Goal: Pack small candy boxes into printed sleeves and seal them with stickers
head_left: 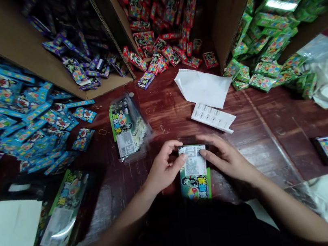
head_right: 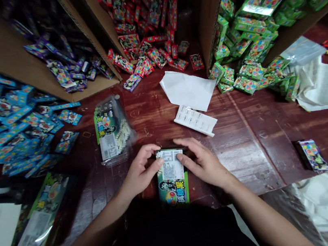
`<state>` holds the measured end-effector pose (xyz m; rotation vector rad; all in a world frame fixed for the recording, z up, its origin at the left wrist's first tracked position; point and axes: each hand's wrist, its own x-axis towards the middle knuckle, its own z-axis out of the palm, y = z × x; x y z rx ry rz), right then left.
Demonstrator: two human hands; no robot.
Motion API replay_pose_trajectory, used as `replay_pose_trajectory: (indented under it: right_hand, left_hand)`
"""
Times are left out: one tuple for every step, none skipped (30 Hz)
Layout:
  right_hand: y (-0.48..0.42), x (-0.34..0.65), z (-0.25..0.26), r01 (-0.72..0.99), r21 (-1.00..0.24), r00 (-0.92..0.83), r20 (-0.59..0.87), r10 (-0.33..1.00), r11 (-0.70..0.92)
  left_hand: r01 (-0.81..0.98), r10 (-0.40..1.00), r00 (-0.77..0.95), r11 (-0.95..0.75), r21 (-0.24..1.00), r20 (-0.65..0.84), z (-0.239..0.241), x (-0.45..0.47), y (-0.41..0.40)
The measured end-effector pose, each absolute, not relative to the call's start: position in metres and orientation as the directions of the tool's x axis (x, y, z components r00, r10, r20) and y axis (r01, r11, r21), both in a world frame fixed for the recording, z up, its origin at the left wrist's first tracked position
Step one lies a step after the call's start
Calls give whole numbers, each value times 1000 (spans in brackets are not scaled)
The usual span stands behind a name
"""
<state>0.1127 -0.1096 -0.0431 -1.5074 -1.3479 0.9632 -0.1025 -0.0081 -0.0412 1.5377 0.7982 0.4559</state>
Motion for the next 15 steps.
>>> replay_pose_trajectory:
  right_hand:
    - [-112, 108, -46, 269, -962, 195, 14, 981, -40]
    - [-114, 103, -50, 209, -977, 275, 9, 961, -51]
    - [-116, 98, -53, 154, -986, 334, -13, 943, -68]
    - [-118, 95, -56, 120, -989, 362, -39, 932, -88]
    - [-119, 94, -58, 115, -988, 363, -59, 930, -107]
    - [-119, 94, -58, 133, -984, 351, -65, 934, -119]
    - [-118, 95, -57, 165, -980, 335, -51, 941, -112]
    - [-118, 97, -56, 200, -976, 320, -20, 947, -88]
    - [-117, 100, -55, 227, -972, 312, 20, 950, -54]
    - [-116, 102, -53, 237, -971, 307, 53, 950, -23]
    - [-115, 105, -51, 227, -974, 303, 64, 951, -7]
    - [-114, 108, -49, 202, -979, 295, 54, 954, -7]
    - [-114, 110, -47, 176, -984, 285, 36, 958, -15]
    - [-113, 111, -44, 162, -986, 271, 17, 963, -28]
    - [-111, 112, -41, 166, -985, 256, 2, 967, -42]
  left_hand:
    - [219, 730, 667, -2, 976, -149, -40, -102, -6]
    - [216, 749, 651, -24, 976, -125, -39, -101, -4]
    - [208, 763, 637, -36, 977, -108, -38, -100, -2]
    - [194, 776, 623, -30, 980, -100, -38, -99, -1]
    - [175, 788, 607, -5, 984, -104, -38, -97, 0]
    - [158, 798, 591, 31, 987, -120, -39, -95, 0]
    - [145, 805, 576, 68, 987, -140, -38, -93, 0]
    - [139, 808, 567, 96, 986, -159, -38, -91, 1]
    - [144, 803, 569, 114, 983, -177, -37, -89, 2]
    - [155, 793, 578, 127, 980, -194, -36, -87, 3]
    - [174, 778, 591, 138, 975, -215, -34, -86, 4]
    - [194, 765, 598, 148, 970, -237, -32, -84, 5]
    - [210, 761, 597, 157, 965, -254, -30, -82, 6]
    - [223, 762, 592, 159, 962, -263, -28, -81, 8]
    - [235, 762, 590, 155, 960, -267, -27, -79, 9]
